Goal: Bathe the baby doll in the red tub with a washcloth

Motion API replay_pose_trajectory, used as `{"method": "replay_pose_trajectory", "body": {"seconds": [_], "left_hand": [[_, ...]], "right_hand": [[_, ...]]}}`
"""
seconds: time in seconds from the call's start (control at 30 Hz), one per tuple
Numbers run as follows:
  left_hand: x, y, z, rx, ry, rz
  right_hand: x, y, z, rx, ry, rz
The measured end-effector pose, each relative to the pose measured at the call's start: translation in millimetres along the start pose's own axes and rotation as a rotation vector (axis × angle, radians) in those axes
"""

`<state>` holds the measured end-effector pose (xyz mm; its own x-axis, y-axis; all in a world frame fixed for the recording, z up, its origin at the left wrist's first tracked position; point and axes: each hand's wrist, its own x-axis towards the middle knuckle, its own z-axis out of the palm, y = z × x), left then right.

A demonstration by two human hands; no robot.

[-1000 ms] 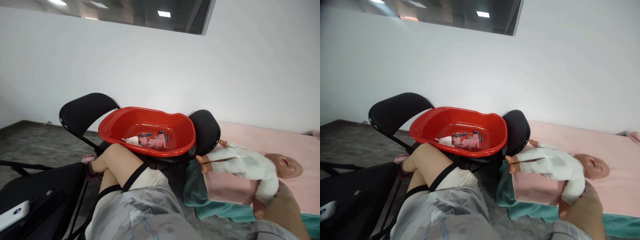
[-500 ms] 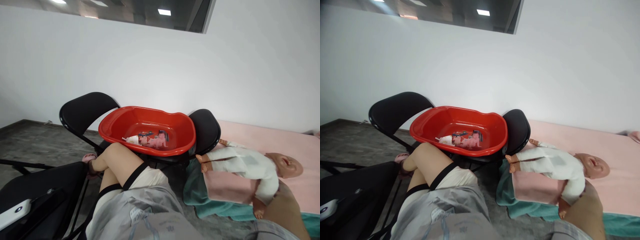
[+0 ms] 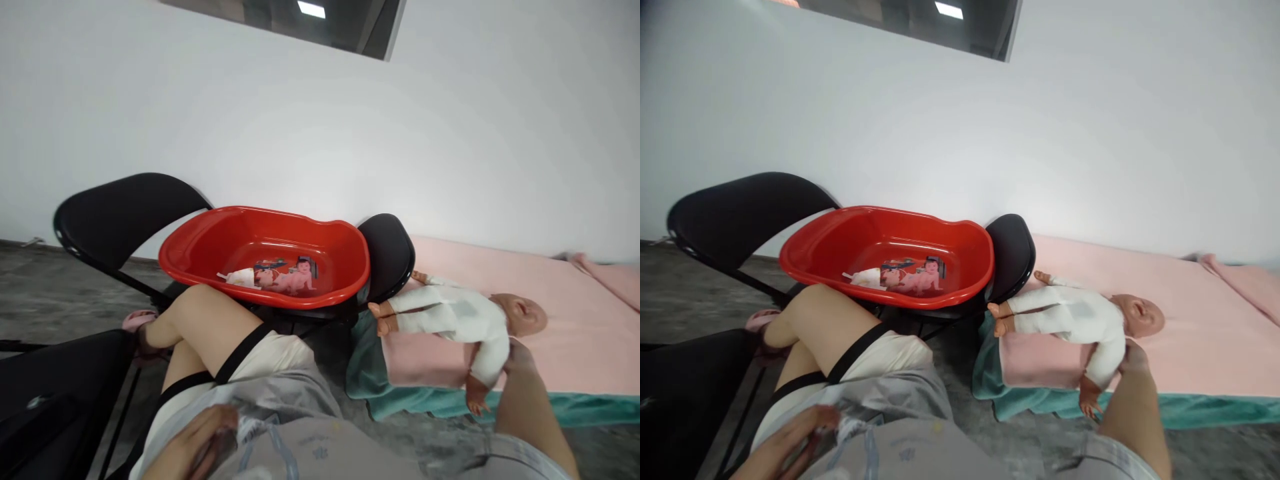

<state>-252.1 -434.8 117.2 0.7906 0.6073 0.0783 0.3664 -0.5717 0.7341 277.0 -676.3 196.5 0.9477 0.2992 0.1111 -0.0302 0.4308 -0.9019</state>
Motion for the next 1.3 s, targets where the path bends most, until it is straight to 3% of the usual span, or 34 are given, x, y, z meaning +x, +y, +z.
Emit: {"method": "replay_pose_trajectory", "body": {"seconds": [0.13, 0.37, 0.47, 0.53, 0.67, 0.8, 1.0, 1.17, 1.3], "left_hand": [[79, 23, 44.1, -0.052, 0.045, 0.118], [214, 96, 106.1, -0.008, -0.007, 0.327], [253, 129, 125.8, 0.052, -0.079, 0.437], [271, 147, 138.6, 0.107, -0.105, 0.43], [293, 168, 162.6, 0.234, -0.117, 0.311], [305, 175, 177.3, 0.301, -0.153, 0.21], [316, 180, 182.0, 0.325, -0.233, 0.175], [317, 182, 184.6, 0.332, -0.236, 0.191], [315, 176, 187.2, 0.3, -0.23, 0.207]], "right_hand": [[14, 5, -28, -0.031, 0.057, 0.014], [100, 6, -98, -0.007, 0.255, 0.33], [113, 10, -104, 0.082, 0.179, 0.322], [114, 15, -106, 0.111, 0.124, 0.303], [118, 25, -113, 0.102, 0.083, 0.25], [127, 29, -117, 0.081, 0.067, 0.203], [132, 25, -106, 0.066, 0.173, 0.247], [125, 29, -111, 0.008, 0.037, 0.079], [112, 24, -108, 0.02, 0.055, 0.043]]}}
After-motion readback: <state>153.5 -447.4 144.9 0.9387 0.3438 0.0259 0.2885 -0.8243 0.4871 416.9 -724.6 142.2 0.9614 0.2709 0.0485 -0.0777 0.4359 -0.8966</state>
